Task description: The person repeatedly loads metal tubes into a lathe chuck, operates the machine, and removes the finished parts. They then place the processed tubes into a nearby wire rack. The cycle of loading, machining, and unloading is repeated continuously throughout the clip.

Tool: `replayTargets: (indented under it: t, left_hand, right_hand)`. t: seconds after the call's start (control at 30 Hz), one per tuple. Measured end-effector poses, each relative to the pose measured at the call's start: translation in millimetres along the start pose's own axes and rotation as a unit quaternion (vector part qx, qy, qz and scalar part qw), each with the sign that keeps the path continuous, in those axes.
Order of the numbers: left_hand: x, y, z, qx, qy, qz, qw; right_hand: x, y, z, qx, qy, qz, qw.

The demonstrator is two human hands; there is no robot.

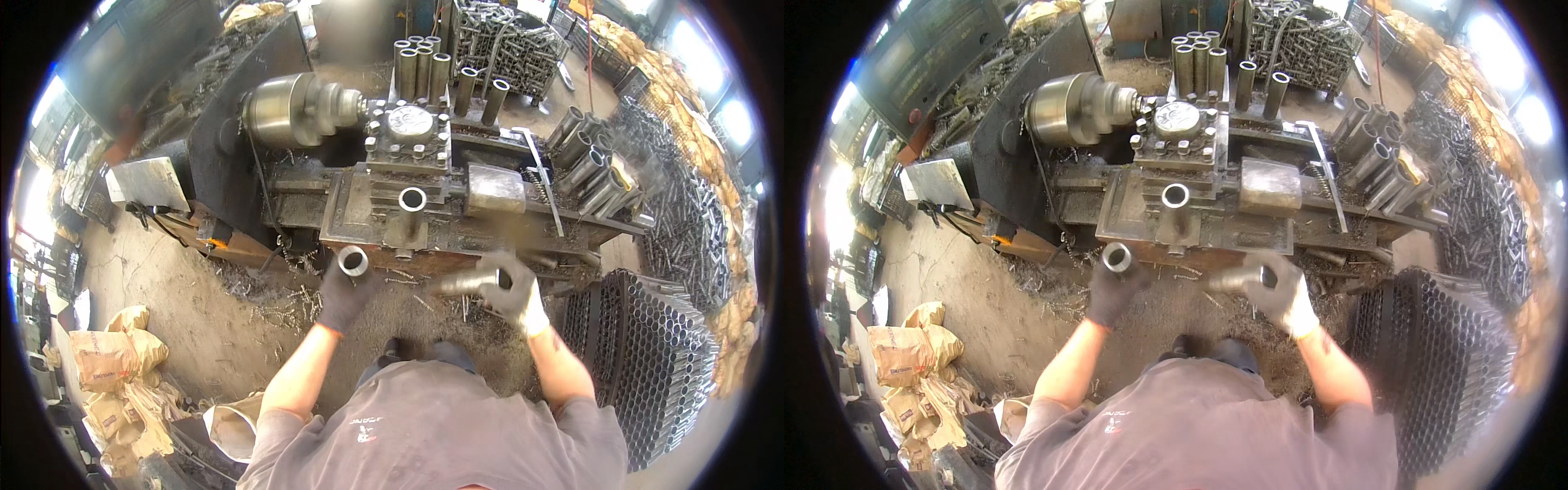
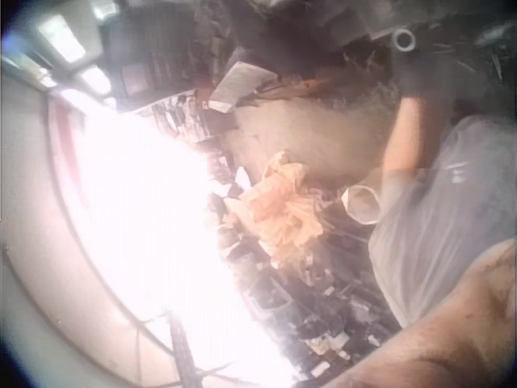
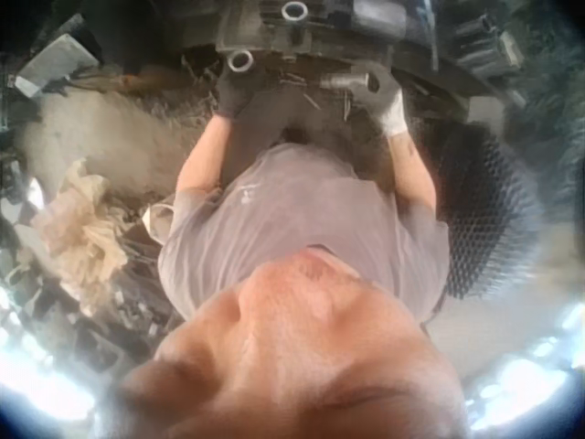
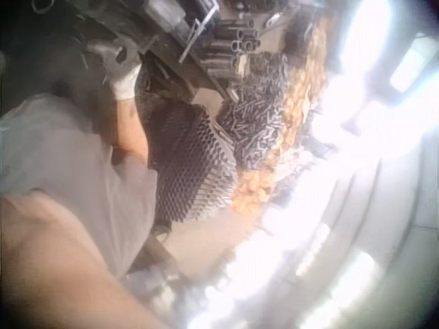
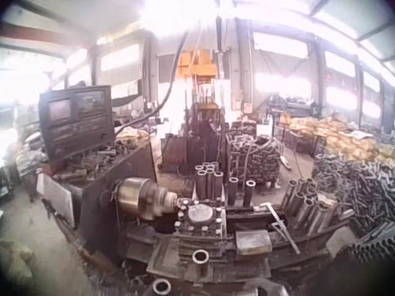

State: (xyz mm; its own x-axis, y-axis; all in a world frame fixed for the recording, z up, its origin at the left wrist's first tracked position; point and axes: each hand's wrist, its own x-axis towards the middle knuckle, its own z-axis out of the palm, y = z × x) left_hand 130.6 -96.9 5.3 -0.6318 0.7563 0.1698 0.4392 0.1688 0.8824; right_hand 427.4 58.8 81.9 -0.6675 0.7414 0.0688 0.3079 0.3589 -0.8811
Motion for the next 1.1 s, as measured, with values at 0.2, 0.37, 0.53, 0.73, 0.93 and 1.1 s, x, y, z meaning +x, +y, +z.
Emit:
replayTargets:
  t: [0.2, 0.37, 0.53, 0.73, 0.93, 1.1]
  left_hand:
    - [128, -10, -26, -0.055, -0.010, -0.090, 0.994]
    - [175, -15, 1, -0.003, -0.012, -0.032, 0.999]
    - [184, -38, 19, 0.006, -0.041, 0.043, 0.998]
    - [166, -44, -7, 0.038, -0.086, 0.057, 0.994]
    - [120, -171, -113, -0.323, 0.100, -0.198, 0.920]
    - [99, -303, -189, 0.302, 0.432, -0.196, 0.827]
  right_hand:
    - [108, -29, 16, -0.171, 0.017, -0.149, 0.974]
    - [151, -31, 37, -0.186, -0.002, -0.183, 0.965]
    - [173, -18, 56, -0.149, -0.013, -0.159, 0.976]
    - [176, -54, 42, -0.230, -0.065, -0.139, 0.961]
    - [202, -117, -16, -0.148, -0.092, -0.107, 0.979]
    - [326, -141, 31, -0.261, -0.131, -0.243, 0.925]
